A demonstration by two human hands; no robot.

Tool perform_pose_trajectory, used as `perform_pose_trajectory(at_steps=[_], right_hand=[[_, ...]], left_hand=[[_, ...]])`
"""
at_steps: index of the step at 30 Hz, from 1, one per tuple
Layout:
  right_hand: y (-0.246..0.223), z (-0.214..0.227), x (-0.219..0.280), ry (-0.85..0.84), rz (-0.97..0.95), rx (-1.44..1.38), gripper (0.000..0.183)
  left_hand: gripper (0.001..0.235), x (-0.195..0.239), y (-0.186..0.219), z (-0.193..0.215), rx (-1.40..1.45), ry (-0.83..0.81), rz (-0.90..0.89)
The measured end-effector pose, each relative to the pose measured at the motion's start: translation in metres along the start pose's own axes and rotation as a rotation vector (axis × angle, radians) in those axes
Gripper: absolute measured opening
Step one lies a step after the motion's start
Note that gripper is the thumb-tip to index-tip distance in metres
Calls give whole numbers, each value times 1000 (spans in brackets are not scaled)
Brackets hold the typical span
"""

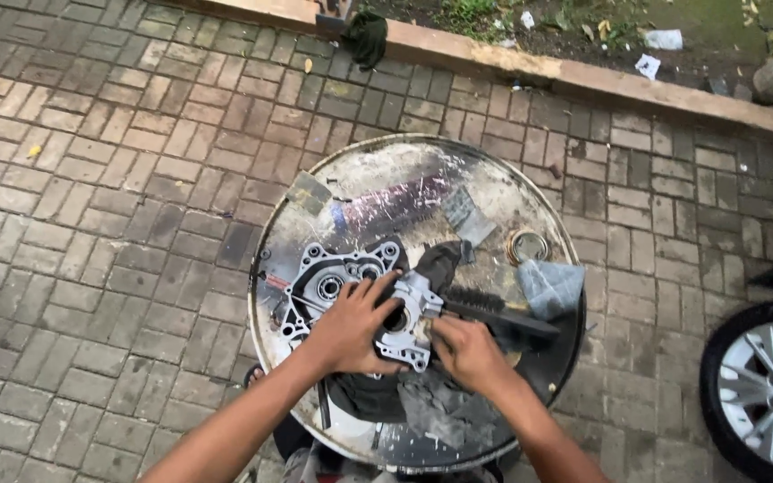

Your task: The person scrubs a metallic mechanical part with a wire brush while holding it on a barrel lid. They then wipe the part with a cloth and continue scrubbing different areas of the component.

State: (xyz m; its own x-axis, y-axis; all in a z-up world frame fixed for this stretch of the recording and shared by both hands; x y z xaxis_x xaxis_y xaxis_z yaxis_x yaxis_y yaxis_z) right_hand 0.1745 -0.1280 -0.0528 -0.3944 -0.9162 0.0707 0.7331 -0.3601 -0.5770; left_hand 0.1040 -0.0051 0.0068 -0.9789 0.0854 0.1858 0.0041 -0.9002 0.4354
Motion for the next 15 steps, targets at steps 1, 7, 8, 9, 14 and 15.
perform_pose_trajectory(at_steps=[1,7,8,9,14,15], right_hand=[[4,-1,-11,0,10,3,14],[19,-17,-2,63,43,89,16],[17,-11,-1,64,66,32,10],[14,-5,1,65,89,-24,19],[-7,4,-6,54,134,-58,8],[-10,7,-11,42,121,-87,10]], left_hand=[[98,-3,-2,7,-3,8,6],[99,2,-3,-14,-24,83,-37],[103,-2,-7,-19,4,100,-57],[108,-5,-12,-25,31,116,-78],[110,-4,-11,-35,50,41,-41],[112,-5,-15,-31,58,15,-31]])
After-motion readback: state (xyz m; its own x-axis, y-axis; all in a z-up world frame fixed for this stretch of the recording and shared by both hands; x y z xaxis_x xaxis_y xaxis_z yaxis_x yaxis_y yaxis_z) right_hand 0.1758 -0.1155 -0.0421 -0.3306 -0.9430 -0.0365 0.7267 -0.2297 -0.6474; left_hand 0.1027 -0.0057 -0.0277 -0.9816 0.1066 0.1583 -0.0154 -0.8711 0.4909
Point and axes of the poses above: each hand's wrist, its own x-axis away from the middle knuckle, its own z-axis out of the back of the hand, y = z × x, the point moved 9 cm from there along -x, towards the middle knuckle, and after that the axes turned 4 degrees about x, right-handed, at the moved point
